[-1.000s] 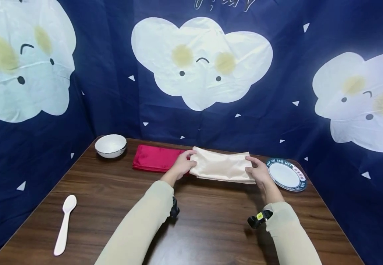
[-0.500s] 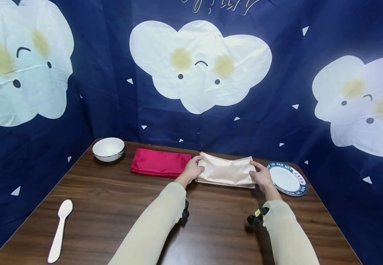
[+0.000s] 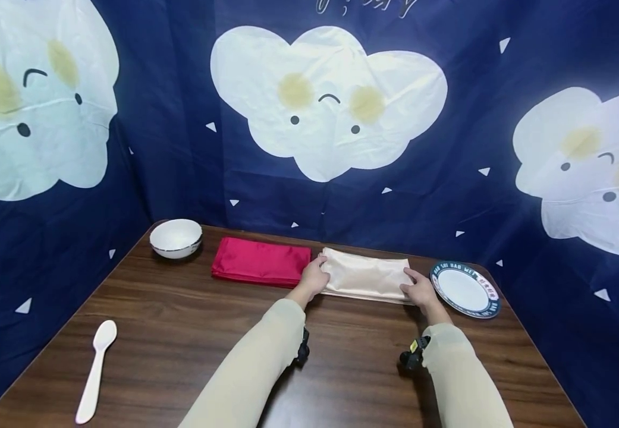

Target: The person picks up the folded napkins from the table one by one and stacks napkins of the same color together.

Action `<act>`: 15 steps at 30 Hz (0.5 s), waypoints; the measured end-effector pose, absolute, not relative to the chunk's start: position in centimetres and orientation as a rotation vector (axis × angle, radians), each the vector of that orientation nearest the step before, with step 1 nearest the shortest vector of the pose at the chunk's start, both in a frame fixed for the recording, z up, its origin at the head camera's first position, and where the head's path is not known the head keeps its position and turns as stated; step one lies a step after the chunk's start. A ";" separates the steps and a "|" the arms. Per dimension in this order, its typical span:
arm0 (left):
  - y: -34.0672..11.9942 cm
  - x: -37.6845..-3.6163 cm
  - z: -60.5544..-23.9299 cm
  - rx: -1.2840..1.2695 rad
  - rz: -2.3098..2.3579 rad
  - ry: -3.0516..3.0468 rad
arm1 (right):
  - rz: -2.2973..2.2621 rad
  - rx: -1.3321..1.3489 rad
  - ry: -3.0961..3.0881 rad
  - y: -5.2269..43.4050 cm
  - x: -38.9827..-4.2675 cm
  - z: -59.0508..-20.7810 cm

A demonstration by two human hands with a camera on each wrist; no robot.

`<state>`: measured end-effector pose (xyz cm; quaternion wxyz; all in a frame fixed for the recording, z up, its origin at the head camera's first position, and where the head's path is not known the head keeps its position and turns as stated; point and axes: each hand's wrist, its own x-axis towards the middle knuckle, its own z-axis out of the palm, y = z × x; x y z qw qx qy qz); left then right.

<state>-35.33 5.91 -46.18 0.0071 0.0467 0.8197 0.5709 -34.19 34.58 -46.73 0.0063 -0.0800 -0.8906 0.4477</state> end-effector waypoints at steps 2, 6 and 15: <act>6.0 -35.2 -46.2 0.133 1.789 2.567 | 1.371 -0.235 -2.813 34.6 -34.2 -46.9; 5.8 -35.1 -46.5 0.121 1.864 2.537 | 1.420 -0.254 -2.800 34.4 -34.0 -47.4; 4.4 -34.9 -47.3 0.233 2.035 2.329 | 1.499 -0.211 -2.703 34.1 -33.4 -46.8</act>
